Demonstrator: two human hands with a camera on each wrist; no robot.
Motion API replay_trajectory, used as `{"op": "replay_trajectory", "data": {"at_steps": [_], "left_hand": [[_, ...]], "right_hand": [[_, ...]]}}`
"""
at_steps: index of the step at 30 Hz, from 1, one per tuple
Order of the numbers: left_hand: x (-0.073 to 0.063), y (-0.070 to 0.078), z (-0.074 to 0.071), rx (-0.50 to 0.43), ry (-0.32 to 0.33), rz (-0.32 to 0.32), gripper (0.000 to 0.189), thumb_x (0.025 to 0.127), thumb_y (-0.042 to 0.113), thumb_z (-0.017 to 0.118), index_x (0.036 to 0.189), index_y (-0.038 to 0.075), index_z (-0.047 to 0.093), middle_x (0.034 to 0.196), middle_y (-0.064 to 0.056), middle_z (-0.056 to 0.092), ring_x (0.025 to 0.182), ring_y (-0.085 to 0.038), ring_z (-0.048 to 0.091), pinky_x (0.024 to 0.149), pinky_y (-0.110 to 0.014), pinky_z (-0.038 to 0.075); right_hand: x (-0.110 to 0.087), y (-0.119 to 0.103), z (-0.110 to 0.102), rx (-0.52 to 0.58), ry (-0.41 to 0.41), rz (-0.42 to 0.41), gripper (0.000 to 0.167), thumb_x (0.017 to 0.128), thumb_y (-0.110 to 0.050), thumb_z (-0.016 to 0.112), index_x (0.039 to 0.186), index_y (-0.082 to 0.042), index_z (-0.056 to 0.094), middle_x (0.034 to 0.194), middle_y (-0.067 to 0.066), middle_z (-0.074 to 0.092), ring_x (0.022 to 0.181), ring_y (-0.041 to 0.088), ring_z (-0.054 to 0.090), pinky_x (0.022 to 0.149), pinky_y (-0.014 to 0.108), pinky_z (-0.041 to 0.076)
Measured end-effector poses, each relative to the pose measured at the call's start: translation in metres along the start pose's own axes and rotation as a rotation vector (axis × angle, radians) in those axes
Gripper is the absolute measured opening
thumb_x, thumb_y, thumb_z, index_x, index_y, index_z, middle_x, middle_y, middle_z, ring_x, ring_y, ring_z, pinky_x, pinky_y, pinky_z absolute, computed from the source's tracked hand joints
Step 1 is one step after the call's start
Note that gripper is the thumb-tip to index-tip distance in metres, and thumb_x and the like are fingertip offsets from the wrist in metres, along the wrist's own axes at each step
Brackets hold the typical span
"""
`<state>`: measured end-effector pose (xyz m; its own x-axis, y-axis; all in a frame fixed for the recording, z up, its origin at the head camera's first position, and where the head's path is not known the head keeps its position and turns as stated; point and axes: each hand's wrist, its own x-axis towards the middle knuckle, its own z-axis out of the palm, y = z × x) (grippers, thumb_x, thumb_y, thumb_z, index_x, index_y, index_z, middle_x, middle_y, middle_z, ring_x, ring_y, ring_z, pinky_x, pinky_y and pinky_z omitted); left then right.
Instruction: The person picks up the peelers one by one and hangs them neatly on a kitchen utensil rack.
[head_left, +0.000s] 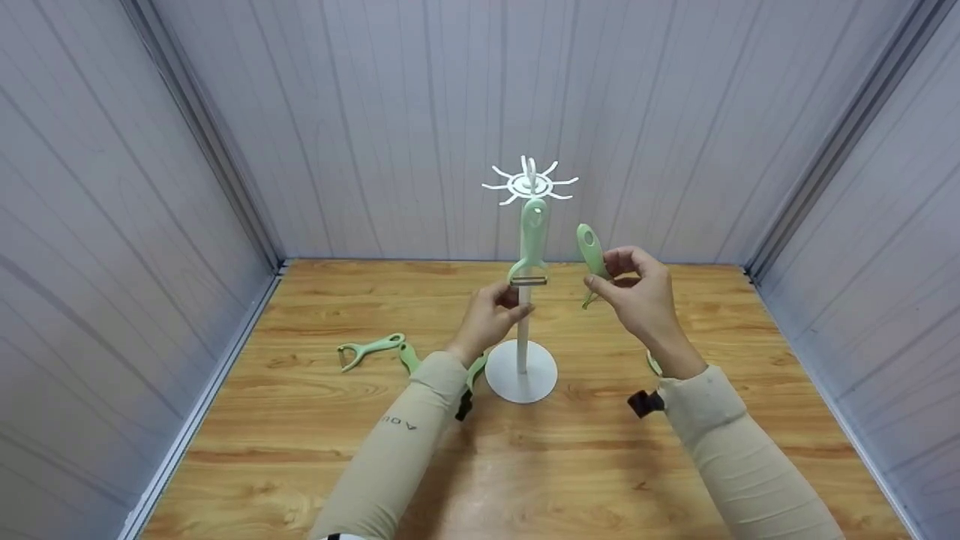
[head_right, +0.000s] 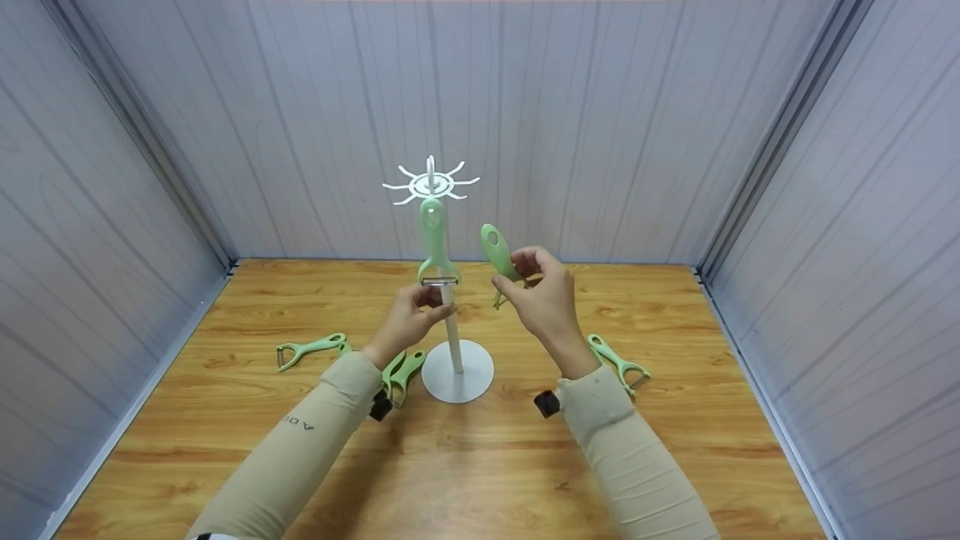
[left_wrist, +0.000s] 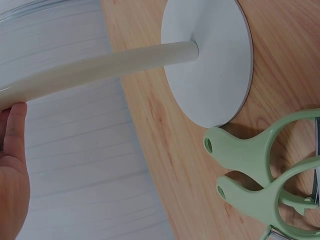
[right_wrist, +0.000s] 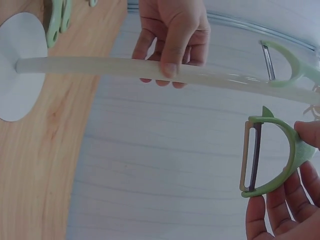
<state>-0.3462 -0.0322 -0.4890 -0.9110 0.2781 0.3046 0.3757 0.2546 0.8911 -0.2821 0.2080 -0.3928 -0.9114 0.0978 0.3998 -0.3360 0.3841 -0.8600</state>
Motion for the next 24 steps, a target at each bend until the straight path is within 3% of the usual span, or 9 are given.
{"op": "replay_trajectory", "data": {"at_steps": [9, 16, 24], "left_hand": [[0.0, -0.001, -0.001, -0.037, -0.011, 0.018, 0.016, 0.099, 0.007, 0.079, 0.113, -0.001, 0.074, 0.103, -0.014, 0.078, 0.091, -0.013, 0.068, 0.086, -0.029, 0.059], [0.0, 0.0, 0.0, -0.021, -0.006, -0.011, 0.015, 0.099, 0.006, 0.078, 0.112, -0.001, 0.075, 0.103, -0.014, 0.078, 0.09, -0.011, 0.067, 0.084, -0.026, 0.058], [0.001, -0.001, 0.001, -0.017, -0.004, 0.0, 0.015, 0.099, 0.006, 0.078, 0.112, -0.001, 0.075, 0.102, -0.013, 0.077, 0.089, -0.009, 0.065, 0.083, -0.025, 0.057]], "right_hand": [[0.002, -0.02, -0.001, 0.053, 0.033, -0.052, 0.027, 0.089, -0.002, 0.087, 0.111, 0.003, 0.071, 0.098, 0.005, 0.069, 0.093, 0.013, 0.066, 0.08, 0.021, 0.057], [0.005, -0.033, -0.002, 0.064, 0.06, -0.078, 0.027, 0.088, 0.0, 0.087, 0.11, 0.003, 0.071, 0.098, 0.004, 0.07, 0.094, 0.017, 0.067, 0.082, 0.021, 0.056], [0.008, -0.045, -0.002, 0.068, 0.047, -0.109, 0.029, 0.089, 0.001, 0.086, 0.113, 0.005, 0.071, 0.099, 0.004, 0.068, 0.094, 0.015, 0.066, 0.082, 0.022, 0.058]]}}
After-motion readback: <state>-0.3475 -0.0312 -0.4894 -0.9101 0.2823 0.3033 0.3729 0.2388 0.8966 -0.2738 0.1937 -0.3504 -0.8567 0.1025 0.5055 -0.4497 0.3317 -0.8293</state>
